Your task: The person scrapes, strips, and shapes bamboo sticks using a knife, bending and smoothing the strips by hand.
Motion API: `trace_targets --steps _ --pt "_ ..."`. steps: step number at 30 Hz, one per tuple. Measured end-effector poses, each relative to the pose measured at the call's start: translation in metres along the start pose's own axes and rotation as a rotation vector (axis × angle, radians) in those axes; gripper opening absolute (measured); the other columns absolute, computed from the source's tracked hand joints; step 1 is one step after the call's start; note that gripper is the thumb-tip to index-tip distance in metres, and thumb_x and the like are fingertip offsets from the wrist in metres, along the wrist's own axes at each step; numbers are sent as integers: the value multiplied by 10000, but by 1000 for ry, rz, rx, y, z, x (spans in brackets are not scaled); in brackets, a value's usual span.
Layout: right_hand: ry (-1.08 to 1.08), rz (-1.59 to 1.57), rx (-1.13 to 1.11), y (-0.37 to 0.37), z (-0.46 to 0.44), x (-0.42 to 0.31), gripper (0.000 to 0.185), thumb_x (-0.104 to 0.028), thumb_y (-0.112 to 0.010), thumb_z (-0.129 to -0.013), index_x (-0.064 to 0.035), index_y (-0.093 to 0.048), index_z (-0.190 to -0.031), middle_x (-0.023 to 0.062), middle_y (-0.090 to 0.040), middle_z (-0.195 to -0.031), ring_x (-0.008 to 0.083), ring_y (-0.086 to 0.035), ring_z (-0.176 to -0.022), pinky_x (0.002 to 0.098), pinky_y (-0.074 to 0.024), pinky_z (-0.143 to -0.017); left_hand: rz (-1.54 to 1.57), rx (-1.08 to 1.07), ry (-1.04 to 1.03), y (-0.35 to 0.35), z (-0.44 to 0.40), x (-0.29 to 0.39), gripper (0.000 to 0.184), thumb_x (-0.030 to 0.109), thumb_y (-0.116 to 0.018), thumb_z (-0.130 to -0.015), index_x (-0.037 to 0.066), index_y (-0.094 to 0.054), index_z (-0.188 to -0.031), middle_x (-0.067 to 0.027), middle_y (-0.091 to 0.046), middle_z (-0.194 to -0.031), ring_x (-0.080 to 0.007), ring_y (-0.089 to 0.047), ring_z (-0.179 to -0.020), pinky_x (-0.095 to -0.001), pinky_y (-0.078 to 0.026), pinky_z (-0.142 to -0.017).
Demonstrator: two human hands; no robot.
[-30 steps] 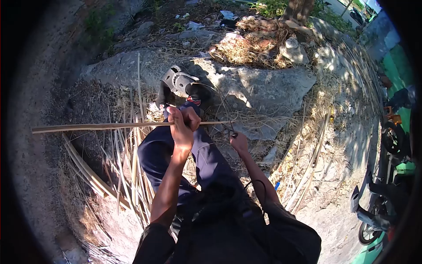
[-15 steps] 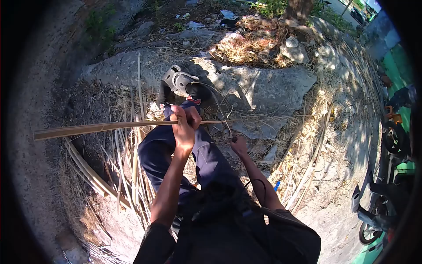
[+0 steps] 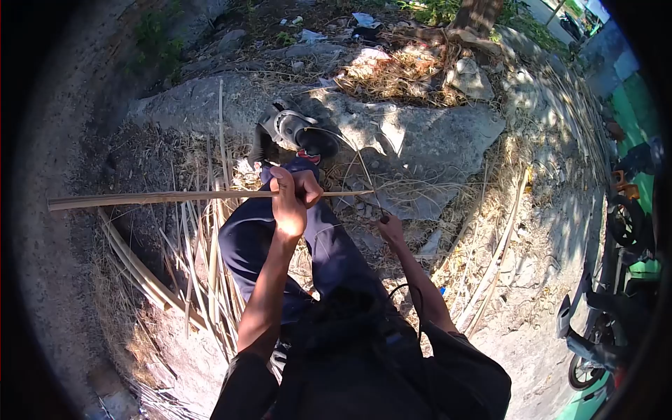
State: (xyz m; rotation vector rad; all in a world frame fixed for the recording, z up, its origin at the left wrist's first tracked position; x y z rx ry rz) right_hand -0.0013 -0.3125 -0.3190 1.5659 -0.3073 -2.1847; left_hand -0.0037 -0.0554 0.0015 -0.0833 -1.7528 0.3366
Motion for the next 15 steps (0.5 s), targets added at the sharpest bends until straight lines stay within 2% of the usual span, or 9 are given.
trace_targets --steps 2,3,5,9,11,13,15 --pt "-144 14 -41 14 1 -17 240 -193 -695 -792 43 -675 -833 198 -662 -735 263 -662 -686 407 -485 -652 31 -38 -28 -1 -1 -3 751 666 -134 -1018 102 -321 -558 31 -220 -503 -98 -151 -428 -288 -153 -434" --pt "-148 16 -42 10 1 -12 240 -193 -695 -792 43 -675 -833 198 -662 -735 263 -662 -686 407 -485 -652 7 -34 -23 -5 0 1 752 656 -145 -1026 99 -319 -552 28 -230 -495 -104 -170 -420 -291 -155 -436" --pt "242 206 76 0 1 0 235 -181 -695 -786 50 -672 -825 201 -681 -753 253 -668 -681 412 -488 -639 -5 -45 -35 -12 0 2 753 653 -151 -1029 96 -317 -549 24 -238 -489 -104 -182 -416 -290 -157 -436" --pt "279 142 109 8 23 -32 226 -179 -695 -777 40 -680 -830 213 -684 -750 284 -665 -658 421 -485 -625 -49 -10 -39 -16 0 5 760 645 -169 -1036 88 -307 -538 10 -264 -478 -108 -206 -407 -291 -173 -435" --pt "65 -56 72 5 25 -15 211 -183 -677 -781 18 -696 -839 233 -682 -756 343 -671 -673 415 -493 -631 -65 4 -55 -16 -4 6 762 647 -177 -1035 89 -302 -532 8 -265 -484 -112 -204 -405 -294 -181 -437" --pt "-188 83 -53 0 7 56 241 -205 -659 -788 18 -705 -865 240 -699 -797 346 -705 -744 401 -518 -664 13 -21 -31 -14 -2 4 764 645 -186 -1035 86 -307 -529 9 -260 -492 -111 -204 -401 -294 -173 -431" --pt "-133 168 -16 4 5 74 276 -233 -648 -789 36 -684 -840 216 -689 -751 285 -699 -700 415 -504 -645 57 -45 -40 -15 -4 6 765 645 -190 -1035 86 -311 -527 10 -258 -496 -108 -206 -398 -294 -163 -427"
Point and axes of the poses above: each hand's wrist, its own z-axis away from the middle knuckle, its own y-axis out of the back of the hand, x = y × z, the point moved 1 cm from there along -z, towards the middle knuckle
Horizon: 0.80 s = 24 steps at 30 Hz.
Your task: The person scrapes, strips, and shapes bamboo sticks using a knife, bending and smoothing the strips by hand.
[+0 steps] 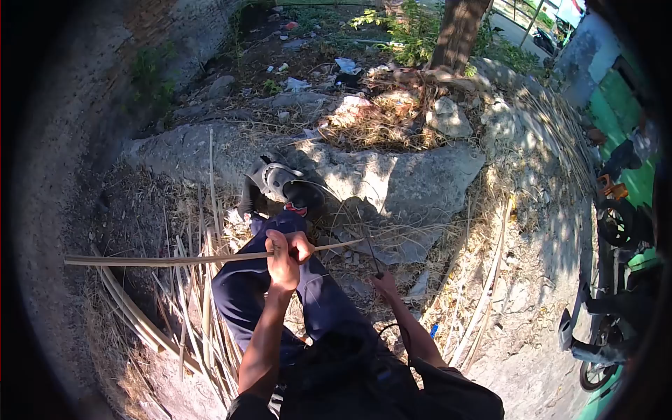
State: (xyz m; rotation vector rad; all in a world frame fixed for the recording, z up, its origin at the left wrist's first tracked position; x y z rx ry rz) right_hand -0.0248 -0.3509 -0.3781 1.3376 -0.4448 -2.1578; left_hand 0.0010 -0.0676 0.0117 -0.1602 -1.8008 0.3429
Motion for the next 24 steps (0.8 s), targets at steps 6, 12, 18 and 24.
trace_targets --steps 6,12,18,24 --pt "75 13 56 18 39 -48 322 -289 -657 -798 32 -662 -795 182 -628 -648 259 -633 -616 433 -485 -617 -5 15 8 11 4 -6 747 654 -200 -1030 99 -326 -546 12 -269 -503 -99 -204 -409 -290 -156 -425" --pt "67 -143 -32 7 64 -41 394 -385 -733 -796 6 -716 -836 126 -686 -693 239 -664 -625 393 -500 -617 -12 33 -20 20 0 -3 740 651 -204 -1034 98 -336 -560 16 -243 -482 -101 -174 -410 -289 -159 -422" --pt "-164 33 -125 6 44 18 422 -454 -687 -773 -33 -714 -789 134 -672 -654 291 -681 -627 431 -517 -629 47 51 1 33 6 -13 735 640 -200 -1038 103 -341 -557 24 -232 -491 -101 -179 -403 -292 -156 -421" --pt "-169 -29 -187 -3 39 32 325 -362 -712 -795 -43 -686 -736 94 -671 -651 204 -672 -594 369 -537 -589 27 35 2 35 4 -8 735 647 -179 -1035 100 -358 -577 30 -247 -502 -89 -186 -414 -284 -153 -425"
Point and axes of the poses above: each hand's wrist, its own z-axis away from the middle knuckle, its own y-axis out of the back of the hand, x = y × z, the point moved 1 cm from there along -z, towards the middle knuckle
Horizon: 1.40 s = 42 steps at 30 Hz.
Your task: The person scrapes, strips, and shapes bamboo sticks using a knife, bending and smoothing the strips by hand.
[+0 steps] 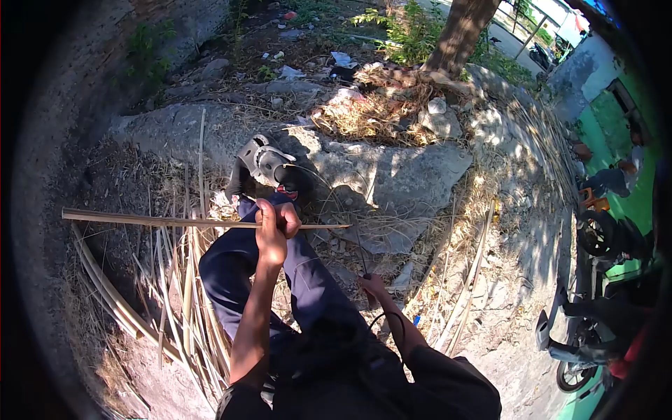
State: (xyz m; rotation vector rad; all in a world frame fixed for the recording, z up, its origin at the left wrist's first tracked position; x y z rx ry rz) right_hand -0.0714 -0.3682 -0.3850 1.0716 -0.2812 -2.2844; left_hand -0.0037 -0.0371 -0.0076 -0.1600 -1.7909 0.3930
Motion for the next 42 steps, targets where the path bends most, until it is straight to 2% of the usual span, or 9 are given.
trace_targets --steps 6,10,15,21,24,34,36,39,42 --pt "68 -449 -102 -6 20 -5 257 -276 -710 -879 -34 -660 -811 41 -632 -699 149 -634 -594 316 -541 -571 70 22 -6 4 -2 2 704 619 -211 -1047 96 -373 -604 24 -267 -517 -87 -184 -420 -282 -158 -424" --pt "74 -451 -23 1 39 -9 277 -303 -689 -912 -28 -652 -912 49 -640 -732 136 -617 -593 300 -520 -554 92 4 -18 3 -3 3 702 615 -215 -1048 89 -379 -614 18 -282 -530 -93 -180 -424 -284 -163 -427" --pt "238 -44 274 12 49 -30 454 -460 -582 -979 -9 -638 -967 44 -586 -679 142 -574 -596 324 -453 -555 73 10 -18 1 -4 0 706 618 -216 -1046 87 -372 -608 14 -281 -531 -99 -186 -428 -290 -172 -434" --pt "206 -141 251 3 52 -23 556 -516 -508 -1003 18 -664 -1018 65 -595 -692 194 -579 -620 384 -445 -596 52 1 -2 0 0 3 713 630 -207 -1042 84 -377 -615 14 -278 -533 -103 -187 -439 -292 -184 -451" --pt "184 -83 346 5 46 -14 544 -505 -500 -1009 15 -660 -1013 181 -658 -809 311 -627 -744 428 -463 -696 81 16 17 -1 2 1 714 634 -207 -1040 86 -376 -616 14 -275 -533 -105 -187 -443 -293 -185 -458" --pt "286 -78 361 7 55 -24 491 -441 -538 -1005 31 -634 -916 166 -607 -685 294 -562 -617 434 -435 -619 100 73 40 2 0 1 712 636 -231 -1036 95 -393 -603 20 -277 -537 -102 -184 -443 -290 -180 -457" --pt "229 -144 369 5 41 -13 573 -525 -521 -994 31 -617 -893 93 -547 -673 200 -507 -648 389 -414 -628 53 88 43 2 1 4 711 637 -236 -1035 96 -392 -602 21 -281 -534 -100 -181 -441 -293 -175 -458" --pt "247 -43 326 10 44 -10 489 -438 -554 -999 39 -622 -913 160 -590 -679 252 -563 -614 424 -441 -611 70 82 21 6 3 6 704 637 -245 -1035 100 -390 -602 17 -283 -531 -102 -178 -436 -297 -172 -457" --pt "195 -119 255 7 46 -20 491 -447 -538 -1010 20 -644 -901 93 -581 -648 199 -557 -589 382 -451 -579 79 139 39 17 7 7 710 636 -246 -1038 105 -373 -583 18 -259 -510 -104 -188 -431 -299 -171 -456"
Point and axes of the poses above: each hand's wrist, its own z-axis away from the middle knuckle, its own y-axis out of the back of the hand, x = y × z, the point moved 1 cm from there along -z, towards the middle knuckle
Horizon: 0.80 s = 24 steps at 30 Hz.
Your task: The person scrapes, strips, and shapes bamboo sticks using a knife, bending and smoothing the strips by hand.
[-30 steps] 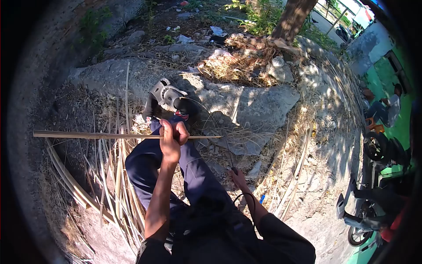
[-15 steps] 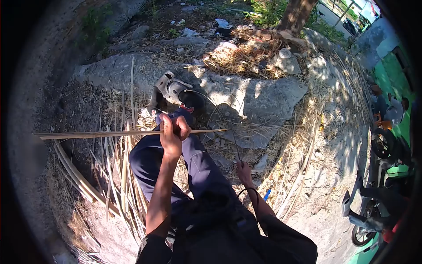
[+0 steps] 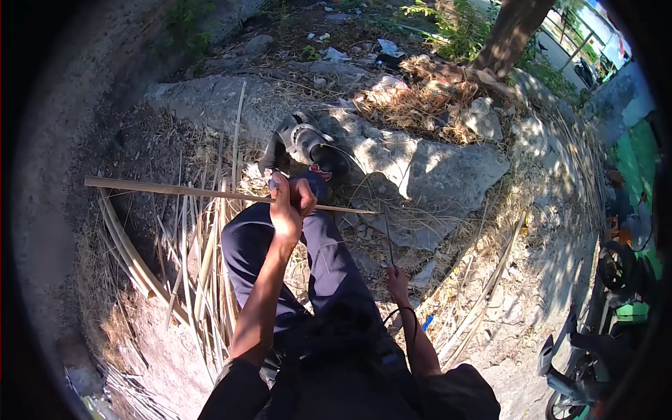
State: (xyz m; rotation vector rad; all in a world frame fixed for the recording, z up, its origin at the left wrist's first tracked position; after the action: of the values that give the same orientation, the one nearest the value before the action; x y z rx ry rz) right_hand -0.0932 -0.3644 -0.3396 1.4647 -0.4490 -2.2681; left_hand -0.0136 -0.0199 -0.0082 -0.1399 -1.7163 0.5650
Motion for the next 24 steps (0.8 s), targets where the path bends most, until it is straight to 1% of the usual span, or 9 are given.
trace_targets --steps 4,8,10,13,15,17,18,21,24 --pt "-238 -341 -81 1 -6 -1 458 -486 -543 -999 -55 -625 -867 -19 -492 -596 91 -475 -472 279 -379 -450 92 109 3 38 -3 8 701 625 -244 -1046 101 -367 -596 24 -254 -517 -111 -187 -430 -303 -169 -451" --pt "-192 -404 -129 7 6 -4 408 -464 -611 -969 -66 -626 -880 -23 -506 -602 79 -475 -479 260 -382 -450 319 329 -113 101 21 54 670 635 -301 -1035 109 -366 -625 24 -226 -537 -123 -138 -487 -310 -179 -494" --pt "-62 -152 23 7 4 30 325 -335 -677 -926 -12 -658 -948 20 -568 -656 112 -543 -536 312 -467 -514 482 466 -242 131 41 83 627 625 -357 -1030 116 -380 -664 25 -229 -557 -123 -168 -507 -306 -196 -507" --pt "76 -79 11 9 2 68 297 -280 -732 -869 -35 -612 -985 -4 -546 -670 99 -517 -533 275 -436 -491 602 573 -396 185 83 108 586 628 -383 -1018 116 -429 -737 21 -226 -562 -133 -199 -526 -298 -220 -523" --pt "5 -175 -117 19 8 60 300 -217 -721 -827 -32 -605 -1032 32 -608 -751 119 -582 -597 286 -471 -530 755 619 -452 218 115 107 591 595 -334 -1039 96 -482 -760 12 -223 -579 -149 -224 -563 -319 -250 -560" --pt "-8 23 -240 19 -7 87 363 -209 -734 -793 -31 -619 -1087 88 -680 -866 171 -662 -732 322 -517 -617 813 613 -506 250 148 93 597 572 -288 -1054 62 -520 -847 -12 -296 -606 -176 -292 -609 -324 -312 -627" --pt "30 155 -235 26 13 55 423 -211 -738 -785 -12 -630 -1142 144 -716 -968 238 -694 -886 372 -541 -723 806 684 -509 258 163 90 597 564 -276 -1058 58 -516 -850 -11 -299 -609 -177 -296 -614 -326 -316 -634" --pt "56 173 -227 23 15 46 493 -145 -775 -666 -28 -632 -1123 123 -708 -857 226 -700 -740 377 -567 -676 865 810 -565 273 206 79 577 528 -248 -1070 60 -492 -837 -12 -296 -614 -179 -298 -624 -332 -320 -649" --pt "76 269 -211 18 4 66 446 -150 -762 -660 -10 -657 -1070 115 -706 -844 226 -701 -740 382 -566 -679 865 753 -624 285 252 66 531 488 -243 -1081 65 -481 -867 -27 -343 -638 -187 -327 -632 -345 -345 -643"
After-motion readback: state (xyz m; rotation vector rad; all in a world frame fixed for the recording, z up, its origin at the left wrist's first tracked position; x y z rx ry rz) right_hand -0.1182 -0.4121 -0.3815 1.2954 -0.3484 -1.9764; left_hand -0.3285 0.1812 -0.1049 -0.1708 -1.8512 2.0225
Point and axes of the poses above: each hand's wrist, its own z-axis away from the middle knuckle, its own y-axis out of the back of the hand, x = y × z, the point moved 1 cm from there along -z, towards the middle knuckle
